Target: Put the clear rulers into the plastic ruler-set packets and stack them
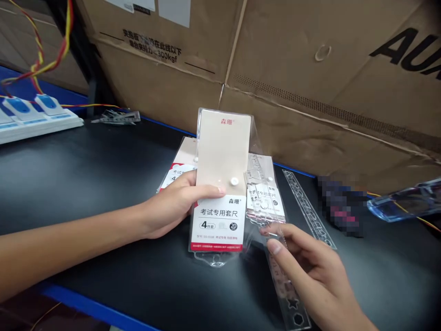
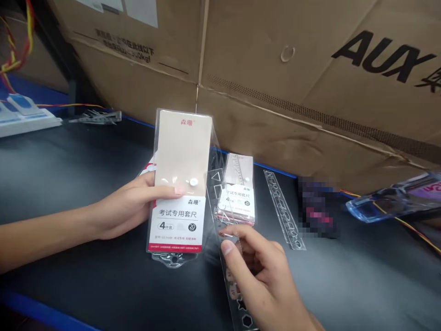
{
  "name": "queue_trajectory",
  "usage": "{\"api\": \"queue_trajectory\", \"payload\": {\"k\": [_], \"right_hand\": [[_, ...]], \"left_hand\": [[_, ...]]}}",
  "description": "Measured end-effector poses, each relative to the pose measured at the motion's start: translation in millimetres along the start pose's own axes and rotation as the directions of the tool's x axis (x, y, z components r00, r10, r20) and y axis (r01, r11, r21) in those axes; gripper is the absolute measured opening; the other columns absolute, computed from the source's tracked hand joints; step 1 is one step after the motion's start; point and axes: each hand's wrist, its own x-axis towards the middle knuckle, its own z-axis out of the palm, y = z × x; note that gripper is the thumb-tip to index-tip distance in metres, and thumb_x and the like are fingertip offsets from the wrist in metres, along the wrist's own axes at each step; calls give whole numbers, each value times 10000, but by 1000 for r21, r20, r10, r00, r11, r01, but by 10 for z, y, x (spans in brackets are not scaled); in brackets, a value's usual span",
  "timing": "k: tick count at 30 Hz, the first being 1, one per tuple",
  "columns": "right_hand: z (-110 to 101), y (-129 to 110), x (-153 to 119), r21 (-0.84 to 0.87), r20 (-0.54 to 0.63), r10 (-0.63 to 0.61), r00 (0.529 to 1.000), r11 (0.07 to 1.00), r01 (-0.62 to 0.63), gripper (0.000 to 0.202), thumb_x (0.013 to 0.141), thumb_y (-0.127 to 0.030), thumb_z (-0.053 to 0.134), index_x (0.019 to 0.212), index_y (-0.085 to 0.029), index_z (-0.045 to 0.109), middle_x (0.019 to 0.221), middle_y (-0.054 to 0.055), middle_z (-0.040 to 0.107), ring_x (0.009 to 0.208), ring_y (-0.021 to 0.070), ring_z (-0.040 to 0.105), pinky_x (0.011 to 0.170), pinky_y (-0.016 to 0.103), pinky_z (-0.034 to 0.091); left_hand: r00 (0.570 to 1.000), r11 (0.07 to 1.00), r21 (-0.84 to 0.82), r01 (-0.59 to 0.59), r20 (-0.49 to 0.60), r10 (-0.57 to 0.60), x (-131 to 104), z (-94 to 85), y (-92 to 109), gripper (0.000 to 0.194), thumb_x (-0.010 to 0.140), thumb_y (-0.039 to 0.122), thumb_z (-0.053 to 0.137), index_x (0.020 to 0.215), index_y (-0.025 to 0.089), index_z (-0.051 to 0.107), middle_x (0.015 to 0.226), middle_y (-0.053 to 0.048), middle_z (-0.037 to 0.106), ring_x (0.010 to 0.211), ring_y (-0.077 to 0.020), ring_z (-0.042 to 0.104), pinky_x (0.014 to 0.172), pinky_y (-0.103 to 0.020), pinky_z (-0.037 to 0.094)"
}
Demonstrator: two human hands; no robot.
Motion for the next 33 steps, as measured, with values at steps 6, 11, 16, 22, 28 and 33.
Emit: {"api": "queue_trajectory", "payload": {"k": [6,11,16,22,28,33], "right_hand": [[-7,16,13,-2,8,-12,1000,1000,12,347,904,-549,665,995,-216,707,540,-40,500,429,106,437,397,221,424],[-80,74,83,-58,106,-69,992,995,76,304,918,-496,676,1052,-224,695,576,-35,553,447,108,500,435,218,437],[-105,84,108,-75,11,-112,994,991,113,296,922,-488,666,1027,-213,682,575,-27,564,443,114,487,417,225,424],[-101,121,90,-133,29,-168,985,976,170,254,932,-460,652,1033,-229,676,545,-46,526,428,124,483,406,233,425],[-32,123,43,-168,-59,-204,977,967,192,259,943,-470,630,990,-223,693,532,-48,495,432,115,438,406,231,370],[-2,89,22,-143,-46,-179,983,975,171,288,942,-493,625,974,-213,687,531,-46,492,434,112,425,421,242,359]], "left_hand": [[998,993,105,-56,-8,57,23,-32,-31,260,857,243,785,1115,211,764,1022,-27,812,960,-201,760,807,-268,616],[998,982,189,5,66,-17,2,-32,-26,238,852,266,786,1075,185,773,988,-42,814,884,-199,764,763,-269,615],[999,990,140,34,27,-38,-8,-14,-15,203,834,245,797,1029,195,768,945,-26,815,844,-187,765,746,-257,615],[1000,995,98,17,-9,-16,-1,-14,-18,155,841,219,786,994,202,765,887,-14,810,813,-172,765,717,-231,619],[996,999,46,-1,-92,5,11,7,8,149,852,189,759,1001,199,758,836,6,793,750,-158,757,670,-227,626],[995,994,100,-31,-89,40,21,24,29,240,761,235,874,966,194,755,857,7,793,723,-148,740,655,-224,618]]}}
